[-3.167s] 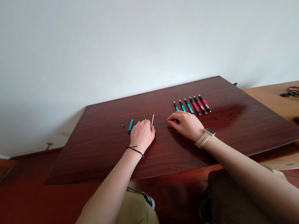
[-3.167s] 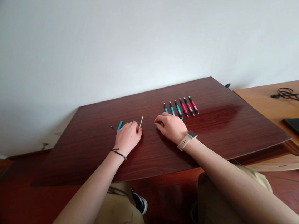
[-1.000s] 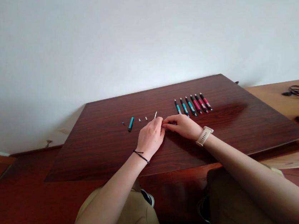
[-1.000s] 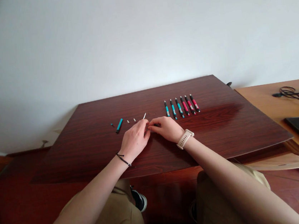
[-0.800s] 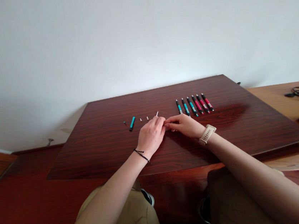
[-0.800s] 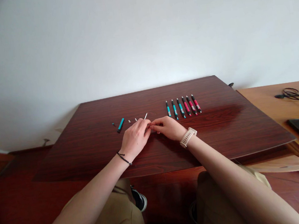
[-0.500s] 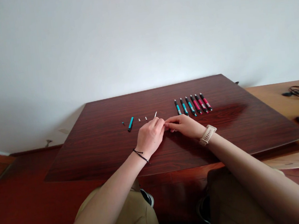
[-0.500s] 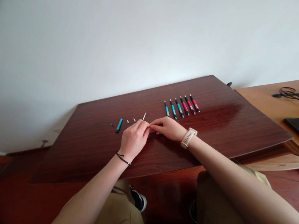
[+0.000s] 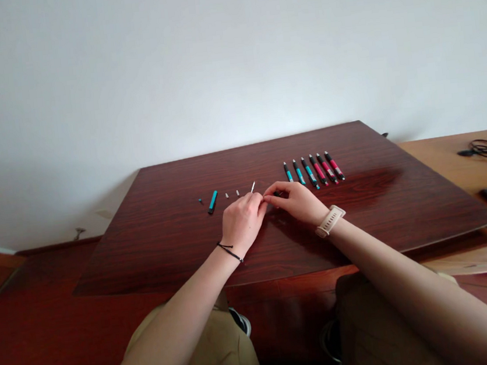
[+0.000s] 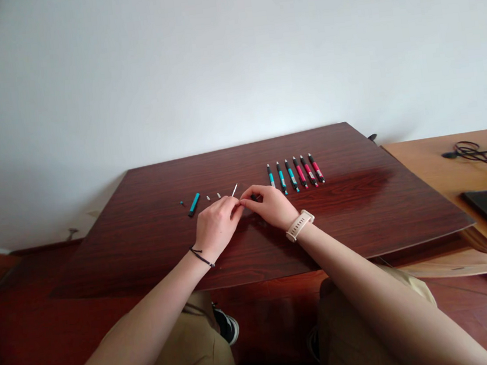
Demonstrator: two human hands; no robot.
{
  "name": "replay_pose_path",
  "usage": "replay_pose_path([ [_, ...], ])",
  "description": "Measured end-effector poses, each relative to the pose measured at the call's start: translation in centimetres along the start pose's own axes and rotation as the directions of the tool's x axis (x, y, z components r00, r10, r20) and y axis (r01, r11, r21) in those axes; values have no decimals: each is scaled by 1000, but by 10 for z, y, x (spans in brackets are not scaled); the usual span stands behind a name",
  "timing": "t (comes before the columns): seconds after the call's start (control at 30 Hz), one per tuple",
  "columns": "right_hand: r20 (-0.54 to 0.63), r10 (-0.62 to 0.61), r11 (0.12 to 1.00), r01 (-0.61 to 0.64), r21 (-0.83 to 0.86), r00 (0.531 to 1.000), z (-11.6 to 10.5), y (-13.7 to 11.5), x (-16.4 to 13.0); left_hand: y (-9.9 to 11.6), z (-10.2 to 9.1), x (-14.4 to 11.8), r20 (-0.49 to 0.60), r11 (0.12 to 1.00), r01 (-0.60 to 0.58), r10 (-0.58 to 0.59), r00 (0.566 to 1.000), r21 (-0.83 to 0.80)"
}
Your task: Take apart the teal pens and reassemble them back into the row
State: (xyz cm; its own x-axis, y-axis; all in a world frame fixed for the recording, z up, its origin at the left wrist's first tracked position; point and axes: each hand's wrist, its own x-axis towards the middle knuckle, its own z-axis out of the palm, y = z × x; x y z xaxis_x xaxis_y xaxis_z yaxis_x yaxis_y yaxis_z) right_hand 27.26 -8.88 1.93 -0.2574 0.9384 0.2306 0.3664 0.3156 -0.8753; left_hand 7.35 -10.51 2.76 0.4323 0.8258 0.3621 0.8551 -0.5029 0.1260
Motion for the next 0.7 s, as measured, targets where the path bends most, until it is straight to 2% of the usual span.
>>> replay_pose_path([
  [0.1, -45, -31, 995, 26, -97, 999, -2, 0, 7, 1, 1, -2, -25, 1000, -20, 20, 999, -9],
  [0.2, -90, -57, 972, 35, -232, 994, -6, 1, 19, 6, 1, -5, 0, 996, -80, 80, 997, -26],
  [0.33, -93, -31, 928, -6, -372, 995, -6, 7, 38, 10, 2, -8, 29, 984, -165, 167, 986, -64],
  [0.43, -83, 4, 882, -43, -470, 997, -1, 12, 47, 10, 3, -8, 17, 979, -186, 188, 982, -78],
  [0.7, -75, 24, 786, -65, -615, 997, 7, 18, 46, 9, 6, -7, 1, 973, -210, 211, 977, -97],
])
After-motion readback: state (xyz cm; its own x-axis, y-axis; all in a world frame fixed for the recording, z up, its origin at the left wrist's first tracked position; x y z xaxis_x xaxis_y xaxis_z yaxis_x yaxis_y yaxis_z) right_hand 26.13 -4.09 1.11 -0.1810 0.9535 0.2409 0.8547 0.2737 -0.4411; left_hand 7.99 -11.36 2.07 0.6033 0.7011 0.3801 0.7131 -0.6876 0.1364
